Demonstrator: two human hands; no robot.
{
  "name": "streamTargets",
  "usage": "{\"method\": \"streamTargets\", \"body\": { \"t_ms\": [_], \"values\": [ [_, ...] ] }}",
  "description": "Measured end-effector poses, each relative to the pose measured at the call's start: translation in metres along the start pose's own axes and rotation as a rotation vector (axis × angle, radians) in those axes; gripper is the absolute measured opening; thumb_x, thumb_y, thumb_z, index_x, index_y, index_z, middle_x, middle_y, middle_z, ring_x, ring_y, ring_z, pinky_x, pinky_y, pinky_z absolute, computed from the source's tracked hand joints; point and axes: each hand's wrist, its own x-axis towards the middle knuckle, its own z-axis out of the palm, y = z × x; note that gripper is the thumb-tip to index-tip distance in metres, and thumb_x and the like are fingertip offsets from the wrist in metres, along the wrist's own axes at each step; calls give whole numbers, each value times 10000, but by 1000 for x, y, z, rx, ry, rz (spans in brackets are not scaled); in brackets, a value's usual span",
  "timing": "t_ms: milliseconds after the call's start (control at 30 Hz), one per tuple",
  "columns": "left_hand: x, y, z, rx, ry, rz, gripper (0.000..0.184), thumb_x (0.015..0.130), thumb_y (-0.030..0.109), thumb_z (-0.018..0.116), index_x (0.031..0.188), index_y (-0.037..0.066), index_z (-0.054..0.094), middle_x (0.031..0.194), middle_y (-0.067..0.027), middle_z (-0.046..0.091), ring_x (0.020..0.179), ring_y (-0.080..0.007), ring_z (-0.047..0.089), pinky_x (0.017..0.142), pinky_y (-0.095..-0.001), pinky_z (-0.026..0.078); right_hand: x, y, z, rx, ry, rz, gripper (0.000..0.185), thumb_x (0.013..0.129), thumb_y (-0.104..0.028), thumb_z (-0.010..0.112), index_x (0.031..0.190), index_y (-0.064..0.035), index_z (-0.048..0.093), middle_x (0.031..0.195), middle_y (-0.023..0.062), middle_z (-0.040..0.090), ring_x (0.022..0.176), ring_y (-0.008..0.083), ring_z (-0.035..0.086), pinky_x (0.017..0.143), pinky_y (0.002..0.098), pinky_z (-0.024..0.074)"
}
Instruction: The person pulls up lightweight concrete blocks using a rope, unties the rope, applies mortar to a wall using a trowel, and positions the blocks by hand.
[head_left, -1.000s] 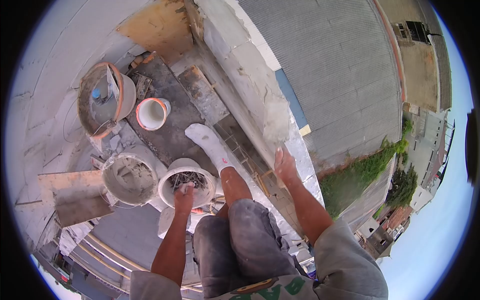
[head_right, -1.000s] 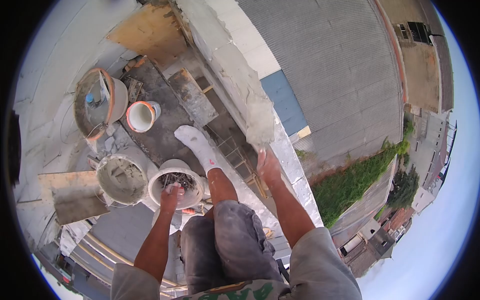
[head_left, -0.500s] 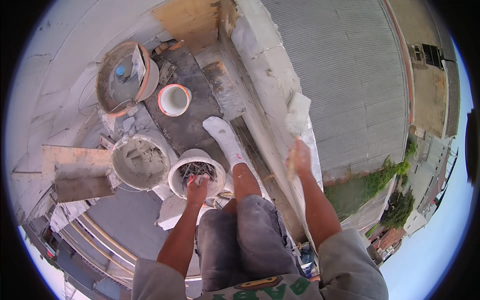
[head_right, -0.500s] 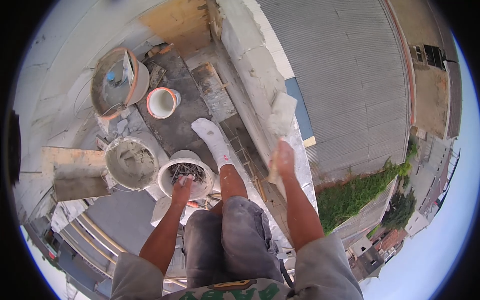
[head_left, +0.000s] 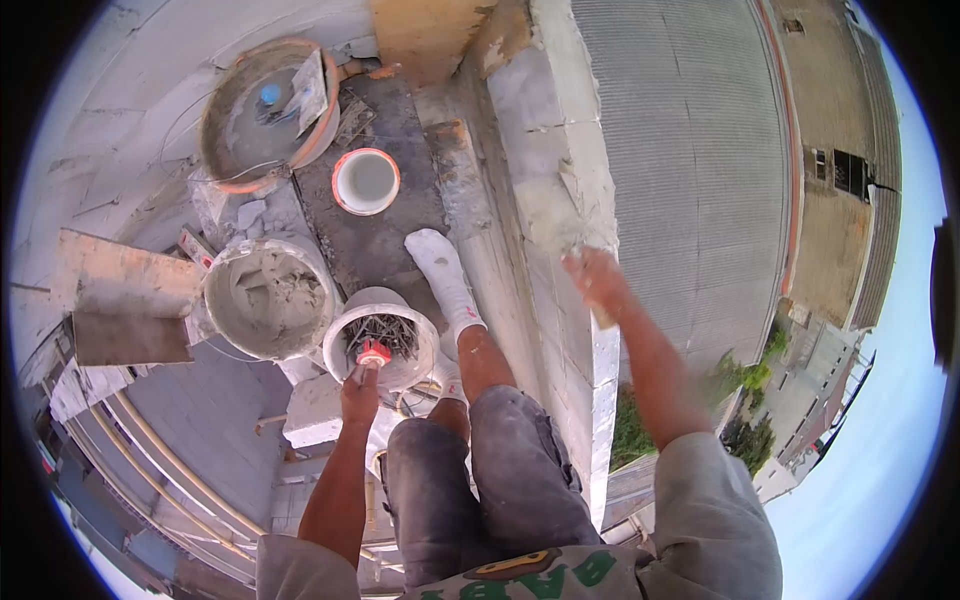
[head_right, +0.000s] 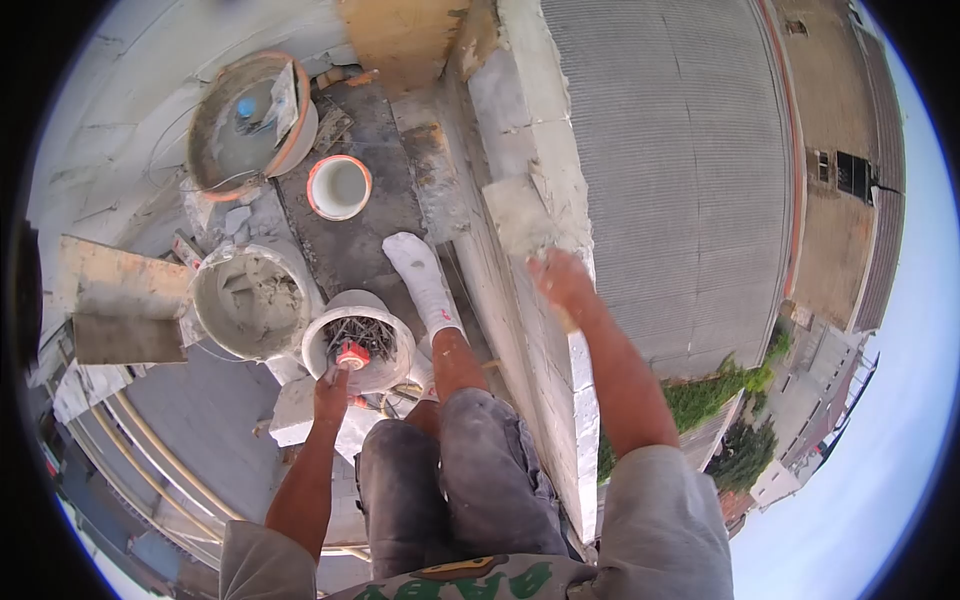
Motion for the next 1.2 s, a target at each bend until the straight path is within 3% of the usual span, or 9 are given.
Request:
{"method": "streamTargets", "body": {
  "t_ms": [33,200,300,333,500,667,800,1000,1200],
  "values": [
    [3,-5,1,-17,10,0,338,918,330,545,1079,47,635,767,-89,663,549,-147,612,513,-300,469,-5,-37,-32,152,-183,240,477,843,-368,620,1061,54,577,901,287,623,904,378,633,770,513,496],
    [15,-42,20,68,78,230,320,894,336,582,1050,64,646,832,-68,677,774,-186,643,694,-309,490,49,31,-38,-1247,336,-871,675,741,-258,712,1340,-88,451,1261,248,485,1108,400,525,856,522,464],
    [-17,-4,32,136,153,13,391,895,371,572,1098,39,608,784,-104,672,731,-261,661,706,-366,503,53,-27,-43,-876,353,-552,500,863,-236,605,1300,-33,473,1163,248,565,962,403,595,764,464,513],
    [-37,17,30,-33,83,-54,439,890,410,561,1123,39,598,808,-127,676,761,-302,661,733,-391,497,23,-95,-51,-550,122,-111,461,880,-245,588,1267,-15,490,1109,251,592,904,402,613,733,450,522],
    [-98,-16,35,-63,103,-148,472,892,439,523,1127,35,590,881,-199,668,858,-382,642,781,-436,481,-7,-120,31,-290,163,-876,324,863,-275,597,1085,-48,534,977,213,602,864,385,621,710,456,511],
    [-166,-49,34,-120,179,-187,406,893,376,523,1069,18,596,947,-239,648,934,-403,607,830,-464,462,-48,-258,126,-792,-121,-969,273,851,-216,588,1087,-95,517,948,159,597,871,334,633,725,437,516],
    [-197,-89,68,-77,297,-122,393,884,370,532,1060,26,600,1010,-228,633,971,-394,593,863,-468,449,-17,-329,201,-1070,178,-1285,228,799,-140,614,1011,-58,604,877,94,651,768,273,675,633,371,537],
    [-211,-94,73,-115,276,-106,390,877,365,545,1071,31,596,1034,-203,633,977,-369,596,872,-458,445,-76,-369,238,-1622,-227,-786,181,798,-94,573,905,-77,718,975,117,694,911,259,677,748,353,546],
    [-219,-99,79,-285,334,-111,378,875,367,552,1061,42,601,1029,-174,639,986,-348,593,861,-461,446,-101,-359,248,-1690,-349,-815,202,780,-176,620,932,-88,720,1016,105,689,977,256,657,804,360,537]
  ]
}}
